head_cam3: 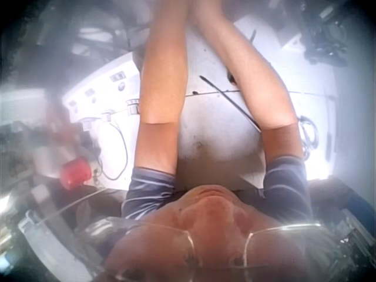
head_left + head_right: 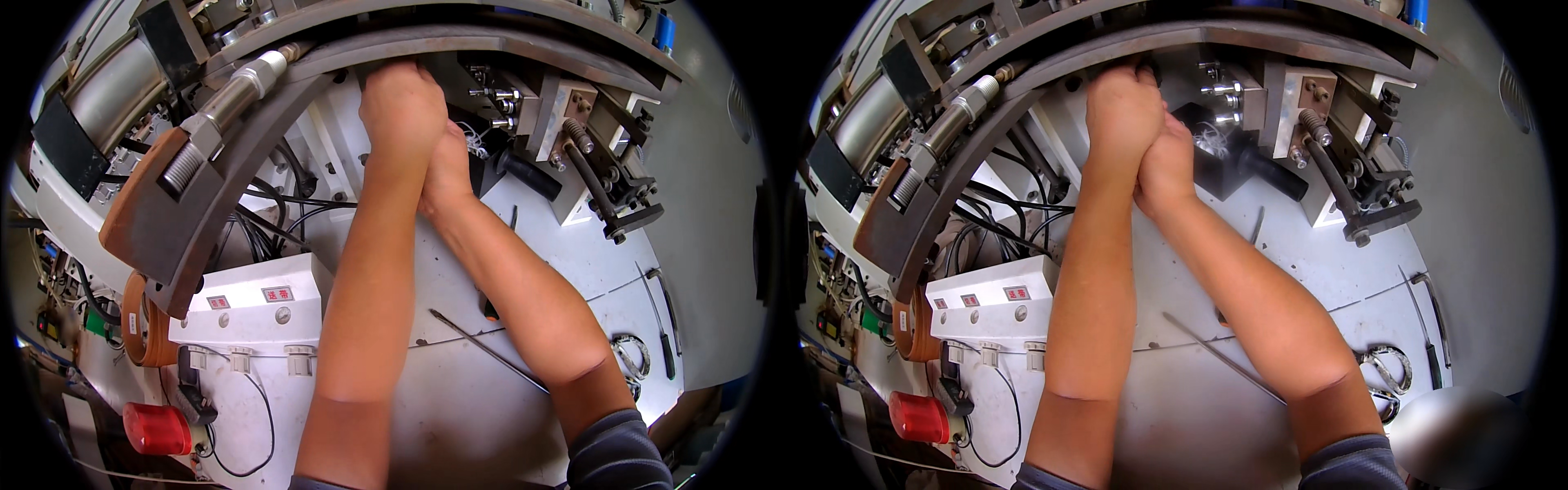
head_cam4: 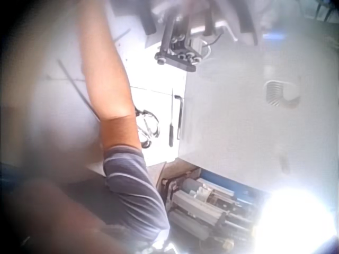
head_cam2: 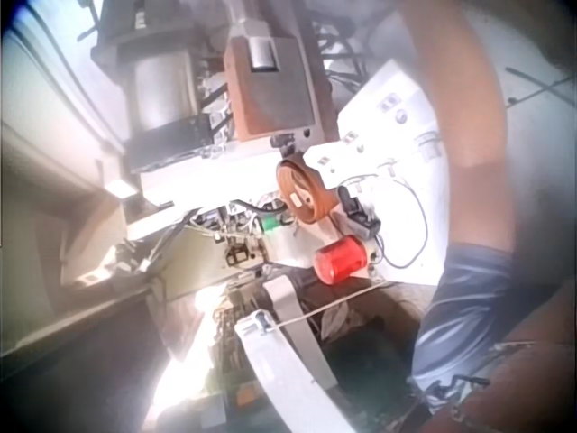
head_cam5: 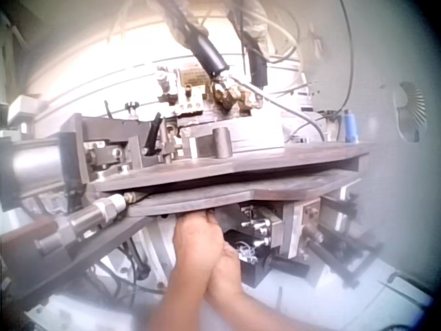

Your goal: The person uses a screwdriver and a thin metal rod to adjust and thread a wire through a confined section of industrial machinery. They repeatedly insert, pull, and reposition the wire while manipulating internal components with both hands.

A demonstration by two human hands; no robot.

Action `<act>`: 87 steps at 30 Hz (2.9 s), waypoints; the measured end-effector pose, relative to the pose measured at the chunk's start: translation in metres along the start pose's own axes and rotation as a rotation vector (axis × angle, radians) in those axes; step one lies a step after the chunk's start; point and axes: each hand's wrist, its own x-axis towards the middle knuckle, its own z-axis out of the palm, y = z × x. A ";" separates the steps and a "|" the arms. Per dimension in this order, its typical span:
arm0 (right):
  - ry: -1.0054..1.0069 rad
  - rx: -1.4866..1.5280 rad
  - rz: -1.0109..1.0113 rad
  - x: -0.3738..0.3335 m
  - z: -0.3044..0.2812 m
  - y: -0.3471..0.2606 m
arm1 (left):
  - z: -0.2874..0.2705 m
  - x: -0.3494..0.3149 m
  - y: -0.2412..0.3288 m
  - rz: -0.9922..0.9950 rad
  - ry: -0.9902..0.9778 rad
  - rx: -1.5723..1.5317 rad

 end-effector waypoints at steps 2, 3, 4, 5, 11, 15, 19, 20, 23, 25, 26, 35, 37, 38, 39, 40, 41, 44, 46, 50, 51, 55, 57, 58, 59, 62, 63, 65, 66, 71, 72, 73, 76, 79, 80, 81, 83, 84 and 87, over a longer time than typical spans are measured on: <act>0.000 0.028 0.015 -0.001 0.000 -0.001 | 0.001 -0.001 0.000 0.023 0.020 0.057; -0.002 0.042 0.012 -0.001 0.000 -0.001 | 0.001 -0.001 0.000 0.028 0.020 0.053; -0.005 0.056 0.008 -0.001 0.000 -0.001 | 0.001 -0.001 0.000 0.033 0.019 0.050; -0.001 0.057 -0.001 0.000 -0.002 0.000 | 0.000 -0.002 0.000 0.038 0.018 0.048; 0.010 0.003 -0.015 -0.001 -0.005 0.003 | -0.004 -0.007 0.007 -0.010 0.011 0.077; 0.081 -0.008 -0.005 -0.005 -0.010 0.011 | 0.000 -0.015 0.001 0.001 0.027 0.074; 0.093 -0.207 -0.179 0.001 -0.018 0.013 | 0.010 -0.013 0.001 0.000 0.015 -0.120; 0.076 -0.218 -0.188 0.003 -0.016 0.010 | 0.009 -0.010 0.001 0.035 0.017 -0.143; 0.037 -0.200 -0.193 0.010 -0.012 0.002 | 0.012 -0.001 -0.002 0.113 0.053 -0.205; 0.026 -0.119 -0.164 0.012 -0.013 0.003 | 0.018 0.002 -0.009 0.112 0.056 -0.223; 0.020 -0.126 -0.165 0.013 -0.014 0.003 | 0.016 0.004 -0.008 0.094 0.041 -0.225; 0.070 -0.319 -0.244 0.010 0.002 -0.006 | 0.008 0.013 -0.011 -0.126 -0.097 -0.491; 0.057 -0.377 -0.262 0.011 0.003 -0.008 | 0.012 0.019 -0.016 -0.102 -0.073 -0.491; 0.057 -0.399 -0.266 0.011 0.003 -0.009 | 0.013 0.021 -0.018 -0.072 -0.058 -0.481; 0.067 -0.404 -0.260 0.010 0.003 -0.009 | 0.014 0.022 -0.021 -0.042 -0.042 -0.469; 0.073 -0.415 -0.263 0.010 0.004 -0.009 | 0.015 0.022 -0.024 -0.053 -0.048 -0.473; 0.081 -0.426 -0.269 0.010 0.004 -0.010 | 0.012 0.020 -0.021 -0.063 -0.057 -0.479; 0.093 -0.486 -0.263 0.014 0.005 -0.013 | 0.011 0.023 -0.023 -0.065 -0.030 -0.393; 0.098 -0.539 -0.194 0.015 0.007 -0.015 | 0.008 0.024 -0.028 -0.059 -0.024 -0.328; 0.109 -0.578 -0.211 0.017 0.003 -0.014 | -0.002 0.019 -0.017 -0.069 -0.091 -0.265; 0.124 -0.596 -0.241 0.015 0.002 -0.012 | -0.002 0.019 -0.017 -0.082 -0.105 -0.246; 0.109 -0.517 -0.251 0.011 0.003 -0.007 | 0.005 0.021 -0.020 0.012 -0.017 -0.099; 0.098 -0.495 -0.158 0.011 0.002 -0.013 | 0.011 0.023 -0.023 0.065 0.046 -0.042; 0.092 -0.483 -0.110 0.011 0.002 -0.015 | 0.012 0.024 -0.027 0.035 0.008 -0.015; 0.076 -0.474 -0.103 0.012 0.001 -0.018 | 0.010 0.024 -0.024 0.009 -0.035 0.008; 0.007 -0.400 -0.029 0.014 -0.001 -0.025 | 0.010 0.024 -0.018 0.041 -0.074 0.155; -0.032 -0.344 0.031 0.015 -0.002 -0.031 | 0.009 0.025 -0.017 0.068 -0.067 0.219; -0.075 -0.263 0.088 0.015 -0.001 -0.035 | 0.009 0.030 -0.011 0.134 -0.176 0.488; -0.080 -0.239 0.086 0.015 0.000 -0.035 | 0.008 0.033 -0.010 0.162 -0.230 0.620; 0.004 -0.420 -0.258 0.021 -0.003 -0.009 | 0.010 0.034 -0.026 0.244 -0.173 0.304; 0.047 -0.493 -0.338 0.020 0.001 -0.005 | 0.008 0.035 -0.026 0.166 -0.218 0.197; 0.098 -0.563 -0.414 0.018 0.005 -0.001 | 0.007 0.035 -0.026 0.141 -0.225 0.165; 0.147 -0.744 -0.464 0.015 0.007 -0.005 | 0.003 0.031 -0.021 0.169 -0.173 0.218; 0.111 -0.609 -0.249 0.008 0.013 -0.017 | 0.004 0.034 -0.025 0.311 -0.050 0.200; 0.065 -0.421 -0.135 0.008 0.014 -0.019 | 0.003 0.033 -0.023 0.222 -0.081 0.060; 0.019 -0.233 -0.021 0.007 0.014 -0.021 | 0.003 0.034 -0.020 0.131 -0.111 -0.079; 0.001 -0.241 0.005 0.007 0.014 -0.022 | -0.001 0.032 -0.014 -0.041 -0.168 -0.299; -0.008 -0.245 0.018 0.007 0.014 -0.023 | -0.005 0.030 -0.011 -0.123 -0.195 -0.381; 0.039 -0.358 -0.173 0.004 0.020 -0.018 | -0.012 0.022 -0.001 -0.293 -0.183 -0.571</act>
